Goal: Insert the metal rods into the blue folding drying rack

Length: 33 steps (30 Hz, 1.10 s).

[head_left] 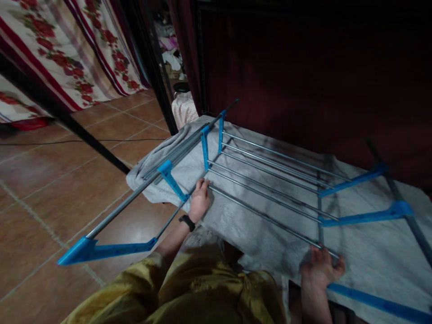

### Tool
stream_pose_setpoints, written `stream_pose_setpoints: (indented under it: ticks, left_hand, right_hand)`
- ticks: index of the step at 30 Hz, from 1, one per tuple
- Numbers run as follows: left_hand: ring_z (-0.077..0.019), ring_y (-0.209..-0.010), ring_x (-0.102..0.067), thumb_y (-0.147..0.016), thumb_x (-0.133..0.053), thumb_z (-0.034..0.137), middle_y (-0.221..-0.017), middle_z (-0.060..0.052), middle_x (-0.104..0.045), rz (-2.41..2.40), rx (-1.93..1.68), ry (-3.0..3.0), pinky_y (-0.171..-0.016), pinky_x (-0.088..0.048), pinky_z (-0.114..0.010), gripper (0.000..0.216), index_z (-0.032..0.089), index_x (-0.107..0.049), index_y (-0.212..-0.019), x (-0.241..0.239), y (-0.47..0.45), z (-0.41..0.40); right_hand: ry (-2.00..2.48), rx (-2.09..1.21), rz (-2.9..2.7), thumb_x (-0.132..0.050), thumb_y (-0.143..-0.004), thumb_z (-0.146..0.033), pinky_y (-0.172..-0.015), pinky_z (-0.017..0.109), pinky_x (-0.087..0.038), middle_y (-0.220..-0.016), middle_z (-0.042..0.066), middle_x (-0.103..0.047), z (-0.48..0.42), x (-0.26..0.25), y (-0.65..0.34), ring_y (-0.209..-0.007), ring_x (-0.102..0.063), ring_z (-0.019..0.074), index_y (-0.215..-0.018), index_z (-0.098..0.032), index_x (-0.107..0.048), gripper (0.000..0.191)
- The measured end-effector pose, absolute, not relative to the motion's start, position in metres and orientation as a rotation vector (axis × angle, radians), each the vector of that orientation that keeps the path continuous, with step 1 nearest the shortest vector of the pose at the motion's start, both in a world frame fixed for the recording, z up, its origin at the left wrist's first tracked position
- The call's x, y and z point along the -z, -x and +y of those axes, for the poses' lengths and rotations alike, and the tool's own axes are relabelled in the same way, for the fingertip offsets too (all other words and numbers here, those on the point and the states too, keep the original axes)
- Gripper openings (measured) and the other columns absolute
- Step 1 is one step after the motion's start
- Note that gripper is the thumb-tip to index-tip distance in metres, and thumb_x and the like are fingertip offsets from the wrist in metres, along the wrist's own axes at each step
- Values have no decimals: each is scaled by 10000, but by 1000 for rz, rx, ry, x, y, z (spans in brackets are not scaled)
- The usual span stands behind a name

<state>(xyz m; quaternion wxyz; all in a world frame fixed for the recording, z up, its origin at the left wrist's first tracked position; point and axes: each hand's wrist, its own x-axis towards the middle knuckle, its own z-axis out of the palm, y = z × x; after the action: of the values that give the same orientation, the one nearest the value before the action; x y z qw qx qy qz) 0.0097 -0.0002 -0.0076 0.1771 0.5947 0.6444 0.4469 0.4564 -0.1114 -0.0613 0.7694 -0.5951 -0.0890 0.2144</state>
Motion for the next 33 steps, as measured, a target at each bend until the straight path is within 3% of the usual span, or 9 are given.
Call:
stream_pose_setpoints:
  ticks: [4, 7, 10, 15, 19, 24, 30, 33]
  left_hand:
    - [-253, -1011, -693, -760, -569, 135, -1062, -115, -715, 1777, -1441, -1277, -991, -545, -445, 304, 175, -726, -1018, 12, -7, 13]
    - [-192, -831, -687, -730, -665, 199, -902, -58, -728, 1597, -1548, -926, -837, -557, -357, 275, 183, -700, -1002, 12, -6, 18]
    - [-153, -804, -702, -690, -717, 147, -832, 7, -719, 1413, -1709, -561, -759, -536, -272, 340, 213, -630, -1013, 8, -6, 19]
    - [-137, -788, -726, -682, -676, -18, -778, 3, -734, 1298, -1685, -299, -731, -558, -232, 337, 192, -585, -930, -3, -5, 18]
    - [-130, -800, -731, -731, -645, -22, -790, -16, -745, 1278, -1625, -303, -740, -583, -226, 221, 163, -639, -853, -11, -8, 19]
    - [-170, -882, -746, -755, -718, 62, -875, -28, -762, 1169, -1585, -349, -849, -607, -316, 142, 166, -622, -769, -27, -24, 18]
    - [-205, -966, -735, -692, -898, 305, -986, -64, -778, 1082, -1492, -581, -845, -571, -315, 380, 189, -689, -987, -67, -68, -2]
    - [-204, -970, -724, -729, -884, 395, -1006, -77, -777, 1023, -1451, -727, -824, -556, -309, 413, 199, -679, -1030, -90, -96, -14]
  right_hand:
    - [1260, -431, -135, -813, -609, -374, -605, 242, -549, -810, -100, -632, -110, 61, -450, -633, -605, 103, -1114, -327, -397, 655]
    - [1231, -478, -122, -810, -650, -365, -666, 249, -578, -863, -102, -660, -108, 52, -444, -671, -626, 91, -1183, -336, -408, 668]
    - [1191, -518, -81, -810, -659, -342, -717, 274, -602, -907, -94, -676, -105, 42, -436, -716, -651, 95, -1254, -340, -414, 715]
    - [1162, -553, -39, -795, -686, -349, -766, 273, -602, -933, -76, -702, -99, 28, -426, -750, -668, 93, -1347, -335, -411, 765]
    - [1151, -544, -20, -776, -700, -335, -762, 268, -598, -933, -74, -707, -98, 25, -424, -733, -664, 92, -1366, -334, -416, 757]
    - [1121, -560, -5, -821, -653, -326, -769, 250, -594, -899, -86, -708, -99, 29, -426, -734, -674, 88, -1317, -329, -428, 772]
    - [1098, -566, -36, -841, -607, -295, -757, 292, -623, -837, -100, -698, -101, 41, -429, -756, -706, 120, -1152, -321, -496, 645]
    - [1079, -576, -62, -824, -587, -267, -753, 331, -635, -791, -99, -690, -103, 50, -431, -740, -710, 138, -1083, -310, -534, 576]
